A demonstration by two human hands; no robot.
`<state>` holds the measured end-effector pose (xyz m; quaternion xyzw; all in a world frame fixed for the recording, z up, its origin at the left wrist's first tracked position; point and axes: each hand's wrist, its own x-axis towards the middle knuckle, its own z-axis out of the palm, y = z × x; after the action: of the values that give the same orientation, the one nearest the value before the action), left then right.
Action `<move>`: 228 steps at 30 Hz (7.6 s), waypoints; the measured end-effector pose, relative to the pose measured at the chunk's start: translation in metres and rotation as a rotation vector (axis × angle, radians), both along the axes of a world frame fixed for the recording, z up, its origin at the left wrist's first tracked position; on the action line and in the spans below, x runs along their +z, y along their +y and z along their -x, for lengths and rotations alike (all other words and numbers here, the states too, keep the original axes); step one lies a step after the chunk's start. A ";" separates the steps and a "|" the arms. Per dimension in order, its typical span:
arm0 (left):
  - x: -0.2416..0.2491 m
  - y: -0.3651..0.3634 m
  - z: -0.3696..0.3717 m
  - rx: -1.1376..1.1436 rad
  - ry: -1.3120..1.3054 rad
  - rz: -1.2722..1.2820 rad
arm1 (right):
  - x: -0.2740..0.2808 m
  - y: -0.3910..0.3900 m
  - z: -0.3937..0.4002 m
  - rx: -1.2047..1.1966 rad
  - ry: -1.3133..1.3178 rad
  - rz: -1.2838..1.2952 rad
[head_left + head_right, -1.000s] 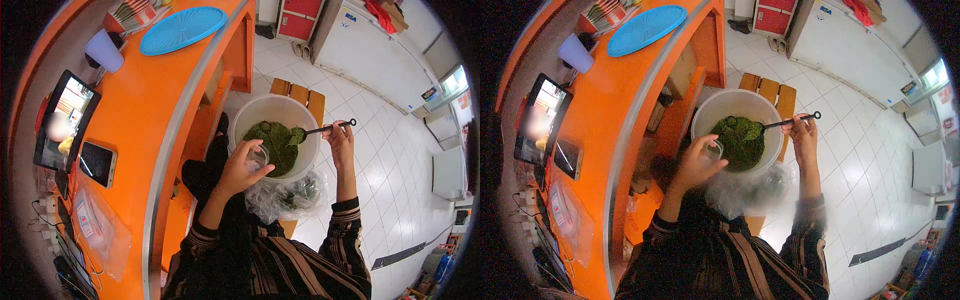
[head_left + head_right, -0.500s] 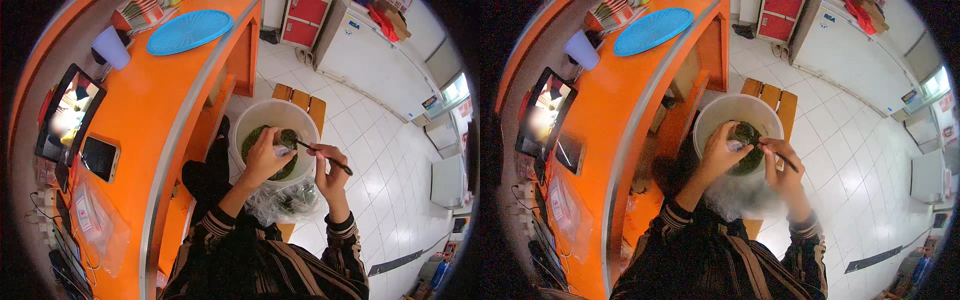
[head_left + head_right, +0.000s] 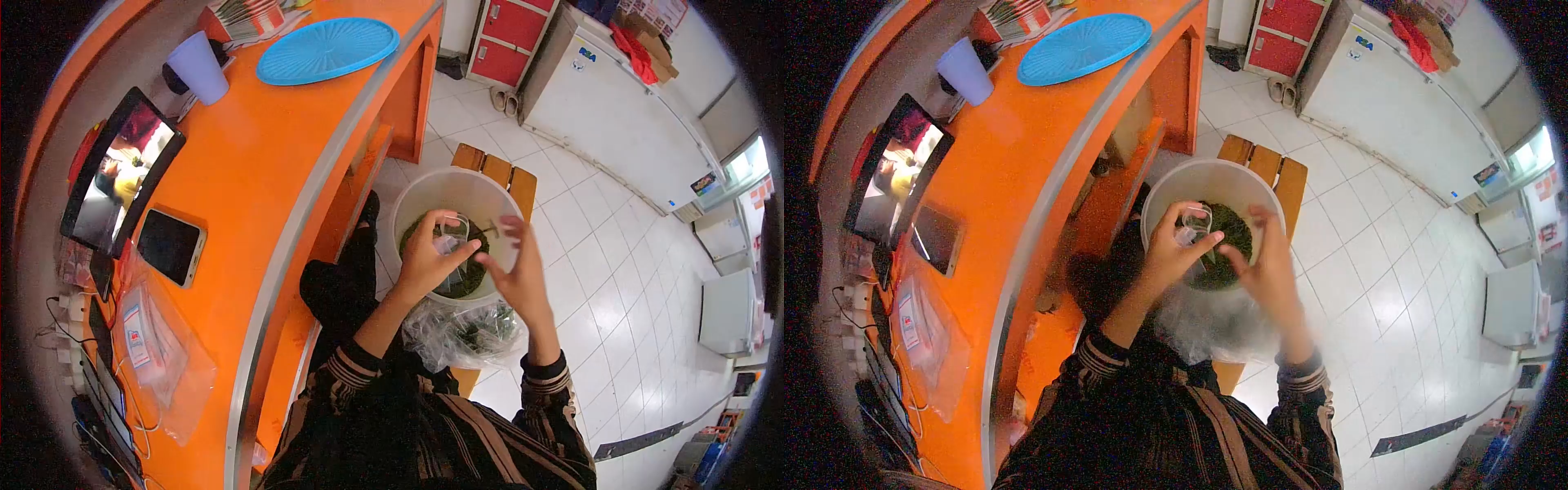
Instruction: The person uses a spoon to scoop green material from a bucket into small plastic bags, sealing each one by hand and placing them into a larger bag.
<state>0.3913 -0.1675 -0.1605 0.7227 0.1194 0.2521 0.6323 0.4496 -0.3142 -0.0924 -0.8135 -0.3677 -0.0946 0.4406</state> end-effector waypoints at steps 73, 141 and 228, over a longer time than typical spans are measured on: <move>0.001 -0.005 0.035 -0.150 0.000 0.012 | -0.041 -0.006 0.011 0.125 0.437 -0.203; 0.022 -0.011 0.087 -0.287 0.128 0.378 | -0.012 -0.011 0.048 0.379 0.810 -0.057; 0.011 0.047 0.084 -0.240 0.225 -0.077 | -0.067 -0.031 -0.089 0.017 0.876 -0.551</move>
<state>0.3078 -0.1209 -0.1495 0.7790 0.0926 0.0966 0.6125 0.5386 -0.3452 -0.1597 -0.6274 -0.1169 0.1651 0.7520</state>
